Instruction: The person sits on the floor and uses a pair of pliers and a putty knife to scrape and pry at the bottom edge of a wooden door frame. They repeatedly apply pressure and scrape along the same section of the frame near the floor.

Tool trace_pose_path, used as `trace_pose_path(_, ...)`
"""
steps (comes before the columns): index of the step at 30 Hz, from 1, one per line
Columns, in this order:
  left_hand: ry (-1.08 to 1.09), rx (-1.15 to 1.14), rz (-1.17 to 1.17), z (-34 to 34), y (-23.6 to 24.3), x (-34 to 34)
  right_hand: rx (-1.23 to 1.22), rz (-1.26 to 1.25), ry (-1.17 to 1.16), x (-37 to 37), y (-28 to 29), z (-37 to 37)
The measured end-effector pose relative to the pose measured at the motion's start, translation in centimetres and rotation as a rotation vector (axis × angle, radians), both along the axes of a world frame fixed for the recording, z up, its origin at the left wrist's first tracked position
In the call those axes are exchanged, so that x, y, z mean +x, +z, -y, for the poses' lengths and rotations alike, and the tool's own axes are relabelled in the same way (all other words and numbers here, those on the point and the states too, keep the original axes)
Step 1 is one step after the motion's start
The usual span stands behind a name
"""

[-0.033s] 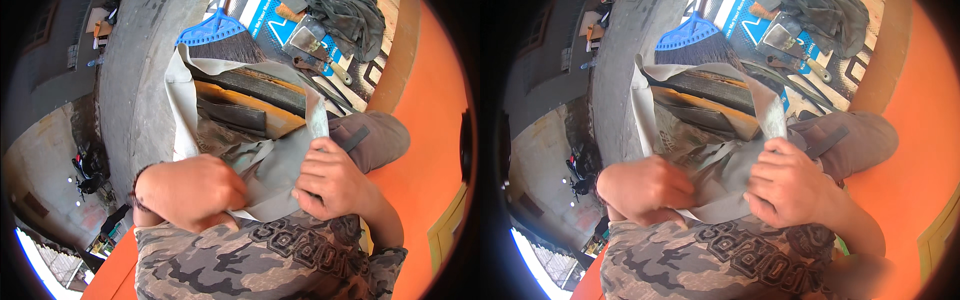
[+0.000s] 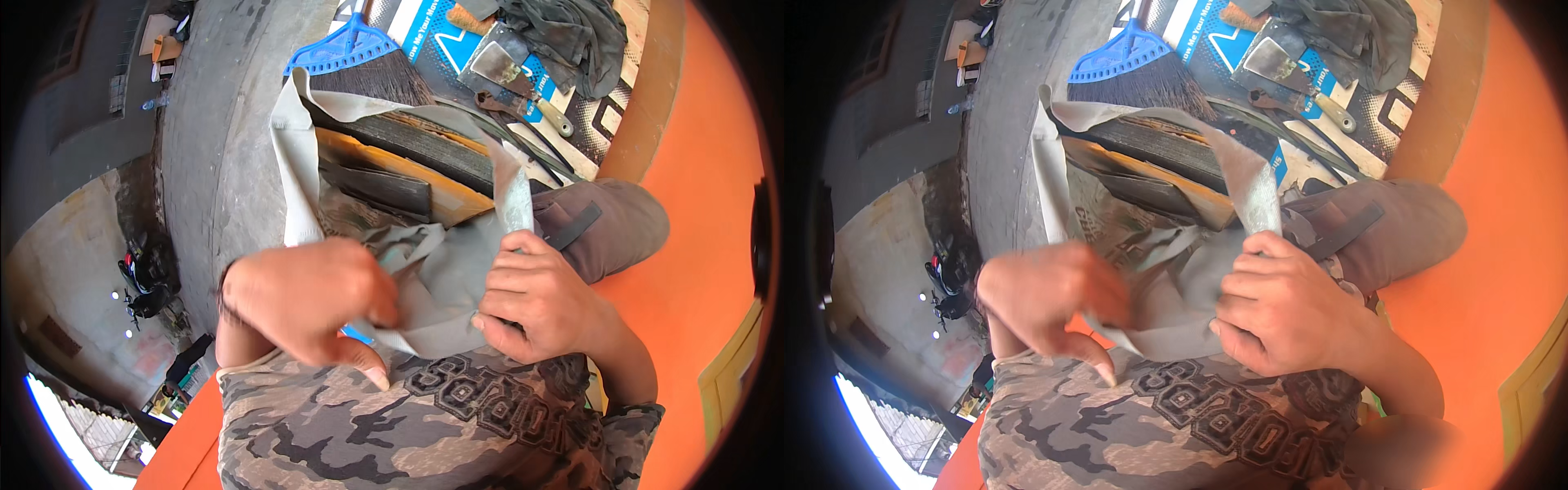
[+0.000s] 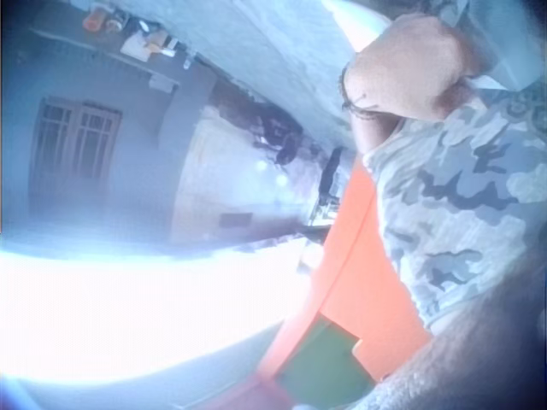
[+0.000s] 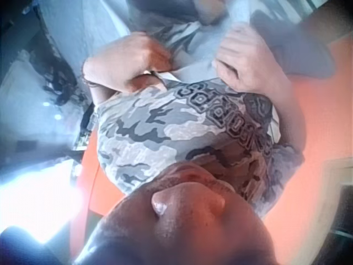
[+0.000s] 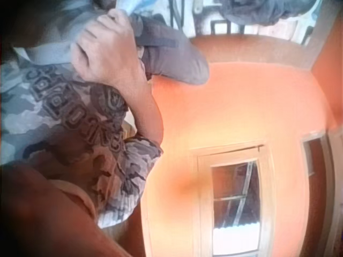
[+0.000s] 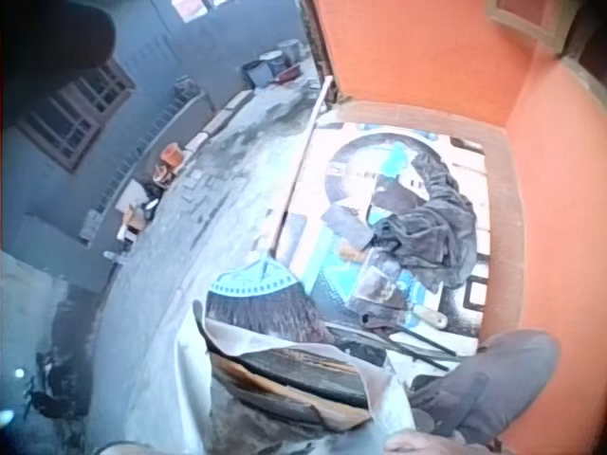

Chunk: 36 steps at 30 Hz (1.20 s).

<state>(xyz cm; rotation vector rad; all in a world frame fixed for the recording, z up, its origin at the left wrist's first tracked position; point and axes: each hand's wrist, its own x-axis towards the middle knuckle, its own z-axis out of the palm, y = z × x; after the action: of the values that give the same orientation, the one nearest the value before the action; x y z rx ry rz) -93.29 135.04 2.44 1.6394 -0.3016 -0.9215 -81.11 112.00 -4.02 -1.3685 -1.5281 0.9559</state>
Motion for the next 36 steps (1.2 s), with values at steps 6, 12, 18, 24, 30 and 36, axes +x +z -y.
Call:
trace_pose_path(6,0.234,1.131,0.11,3.6,-9.7,-1.0,0.059,-0.114,-0.095,-1.7,-0.9,-0.4)
trace_pose_path(12,-0.63,0.856,0.144,3.1,-11.4,1.6,0.024,0.097,-0.323,-2.5,-2.5,-0.7)
trace_pose_path(18,-0.223,0.29,-0.408,0.5,-12.6,4.3,-0.066,0.202,-0.316,-3.7,-2.3,-3.3)
trace_pose_path(24,-0.031,0.744,0.076,5.1,-17.7,5.8,-0.182,0.163,-0.334,-3.0,-0.2,-2.9)
trace_pose_path(30,-0.053,0.882,0.273,5.8,-20.4,6.5,-0.25,0.172,-0.282,-3.9,-1.3,-4.4)
trace_pose_path(36,-0.096,0.923,0.329,5.4,-21.1,6.9,-0.182,0.392,-0.064,-3.9,-1.4,-5.5)
